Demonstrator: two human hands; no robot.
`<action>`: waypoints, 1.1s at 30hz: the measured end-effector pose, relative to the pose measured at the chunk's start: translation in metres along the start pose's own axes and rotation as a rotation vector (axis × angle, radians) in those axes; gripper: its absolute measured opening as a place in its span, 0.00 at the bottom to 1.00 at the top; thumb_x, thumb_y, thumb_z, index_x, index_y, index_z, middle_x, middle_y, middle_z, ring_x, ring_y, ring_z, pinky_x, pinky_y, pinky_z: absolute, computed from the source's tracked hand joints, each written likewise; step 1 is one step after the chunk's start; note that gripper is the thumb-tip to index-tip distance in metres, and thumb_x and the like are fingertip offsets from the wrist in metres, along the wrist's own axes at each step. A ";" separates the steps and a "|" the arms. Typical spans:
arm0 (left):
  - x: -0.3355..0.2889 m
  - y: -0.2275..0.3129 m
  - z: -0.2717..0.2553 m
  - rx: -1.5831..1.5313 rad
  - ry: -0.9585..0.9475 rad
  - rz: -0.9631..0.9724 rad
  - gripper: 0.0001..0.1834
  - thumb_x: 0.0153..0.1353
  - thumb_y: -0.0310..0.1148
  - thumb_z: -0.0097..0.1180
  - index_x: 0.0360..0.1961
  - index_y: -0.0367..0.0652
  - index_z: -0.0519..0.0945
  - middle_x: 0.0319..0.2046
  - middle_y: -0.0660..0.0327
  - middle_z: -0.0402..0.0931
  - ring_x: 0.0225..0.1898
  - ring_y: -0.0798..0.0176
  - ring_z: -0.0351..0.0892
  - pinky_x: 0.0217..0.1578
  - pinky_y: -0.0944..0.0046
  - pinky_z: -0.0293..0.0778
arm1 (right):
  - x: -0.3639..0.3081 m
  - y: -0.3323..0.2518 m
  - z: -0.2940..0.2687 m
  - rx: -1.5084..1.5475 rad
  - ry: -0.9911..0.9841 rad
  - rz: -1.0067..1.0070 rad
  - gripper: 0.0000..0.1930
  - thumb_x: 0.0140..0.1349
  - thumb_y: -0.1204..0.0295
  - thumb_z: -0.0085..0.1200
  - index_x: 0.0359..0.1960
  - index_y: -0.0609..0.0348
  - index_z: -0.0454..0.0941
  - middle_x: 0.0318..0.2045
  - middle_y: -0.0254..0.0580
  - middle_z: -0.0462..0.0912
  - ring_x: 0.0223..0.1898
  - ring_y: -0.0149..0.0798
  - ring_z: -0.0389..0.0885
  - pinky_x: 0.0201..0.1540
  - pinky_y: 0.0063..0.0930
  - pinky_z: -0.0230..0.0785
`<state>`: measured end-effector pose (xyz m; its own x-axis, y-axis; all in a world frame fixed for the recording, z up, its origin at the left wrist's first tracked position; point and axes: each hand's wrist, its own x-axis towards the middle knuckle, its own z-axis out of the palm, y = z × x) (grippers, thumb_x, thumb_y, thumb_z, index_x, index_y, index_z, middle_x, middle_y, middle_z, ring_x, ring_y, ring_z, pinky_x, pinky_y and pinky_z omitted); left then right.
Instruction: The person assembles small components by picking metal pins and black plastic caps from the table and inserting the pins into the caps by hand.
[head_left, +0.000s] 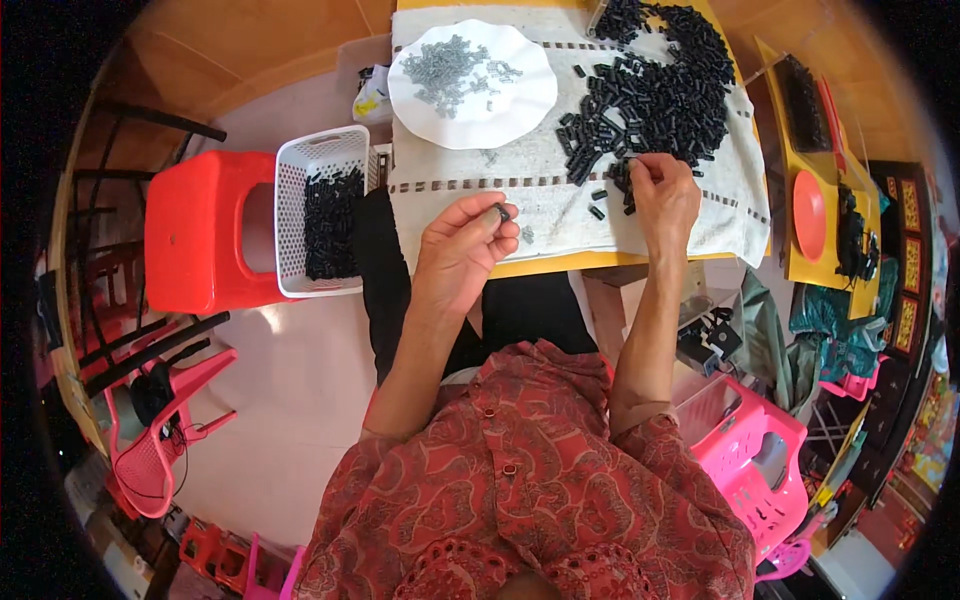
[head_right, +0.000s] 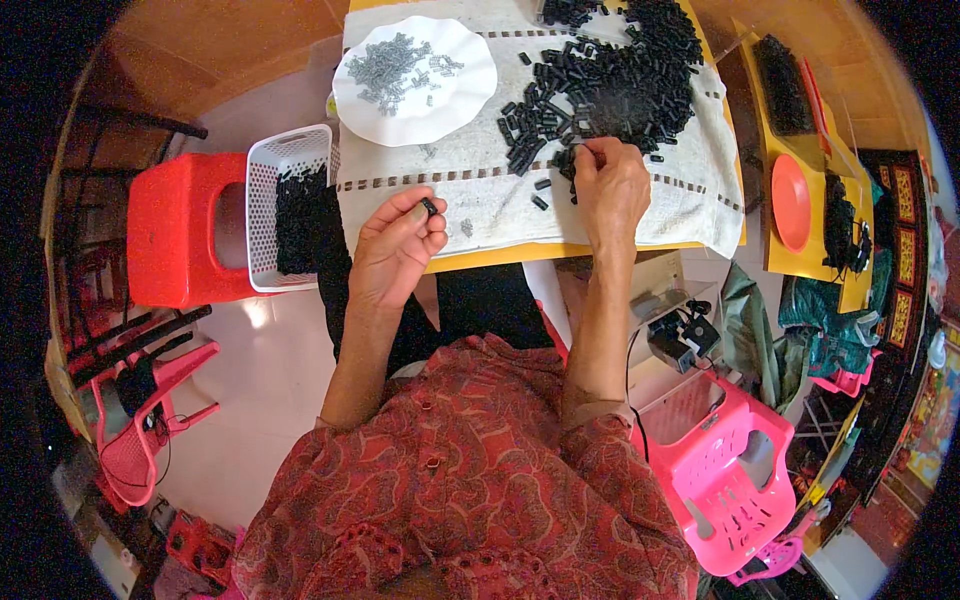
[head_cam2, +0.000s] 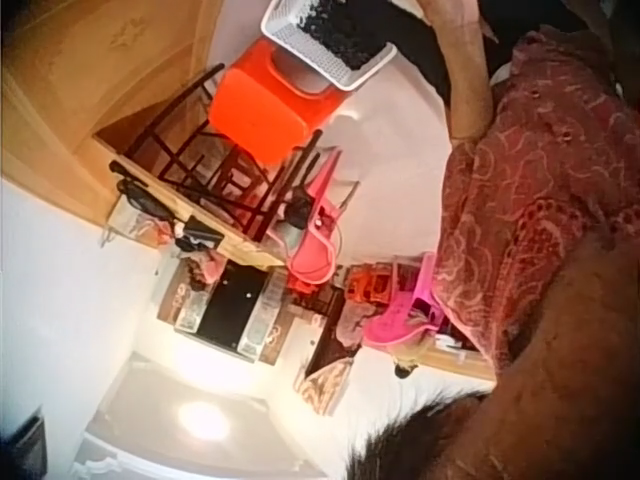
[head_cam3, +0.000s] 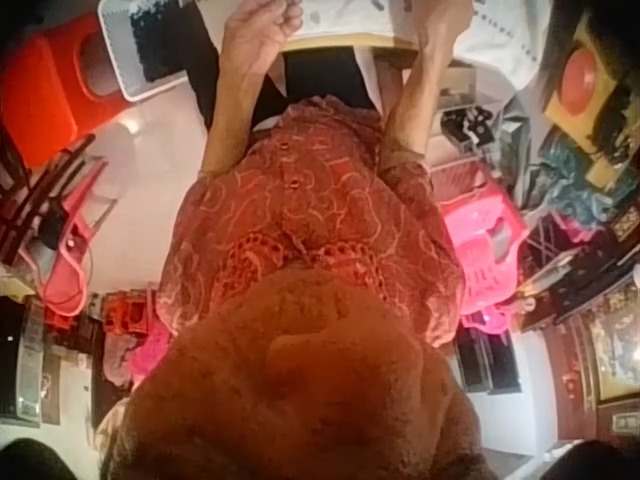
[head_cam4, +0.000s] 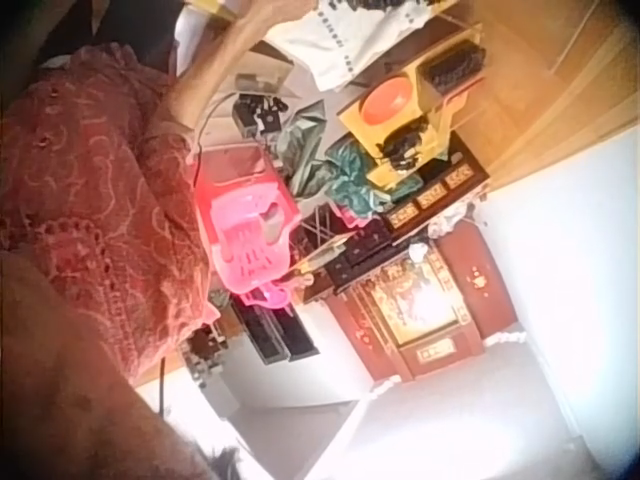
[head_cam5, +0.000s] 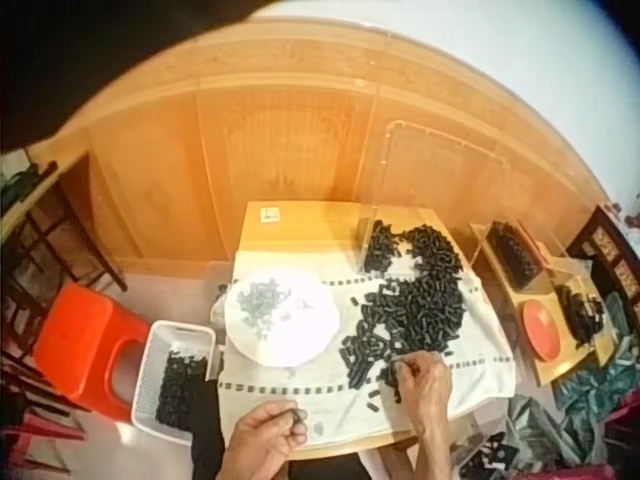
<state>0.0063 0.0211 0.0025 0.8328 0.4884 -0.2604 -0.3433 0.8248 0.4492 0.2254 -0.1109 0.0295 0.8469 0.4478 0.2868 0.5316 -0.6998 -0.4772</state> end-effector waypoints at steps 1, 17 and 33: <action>0.000 0.000 0.000 -0.005 0.001 -0.002 0.13 0.62 0.20 0.51 0.48 0.33 0.78 0.41 0.49 0.79 0.37 0.63 0.79 0.39 0.64 0.77 | -0.003 0.001 0.001 0.001 -0.002 -0.001 0.08 0.55 0.68 0.60 0.33 0.58 0.84 0.31 0.51 0.81 0.31 0.51 0.81 0.35 0.41 0.72; 0.001 0.000 0.002 0.004 0.004 0.001 0.12 0.63 0.21 0.51 0.48 0.34 0.78 0.41 0.51 0.79 0.38 0.64 0.79 0.40 0.66 0.77 | -0.024 0.002 0.001 0.507 -0.069 0.159 0.07 0.58 0.73 0.60 0.33 0.66 0.82 0.26 0.40 0.81 0.25 0.28 0.76 0.30 0.22 0.69; 0.002 -0.001 -0.001 0.014 0.011 0.004 0.11 0.63 0.21 0.52 0.46 0.35 0.78 0.40 0.52 0.79 0.37 0.63 0.81 0.40 0.65 0.78 | 0.004 0.006 -0.007 -0.100 0.115 -0.179 0.06 0.55 0.73 0.58 0.33 0.56 0.83 0.32 0.48 0.79 0.34 0.51 0.79 0.35 0.41 0.72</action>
<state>0.0082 0.0215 0.0008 0.8267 0.4951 -0.2674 -0.3408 0.8187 0.4622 0.2320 -0.1168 0.0340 0.7320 0.5075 0.4545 0.6671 -0.6691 -0.3274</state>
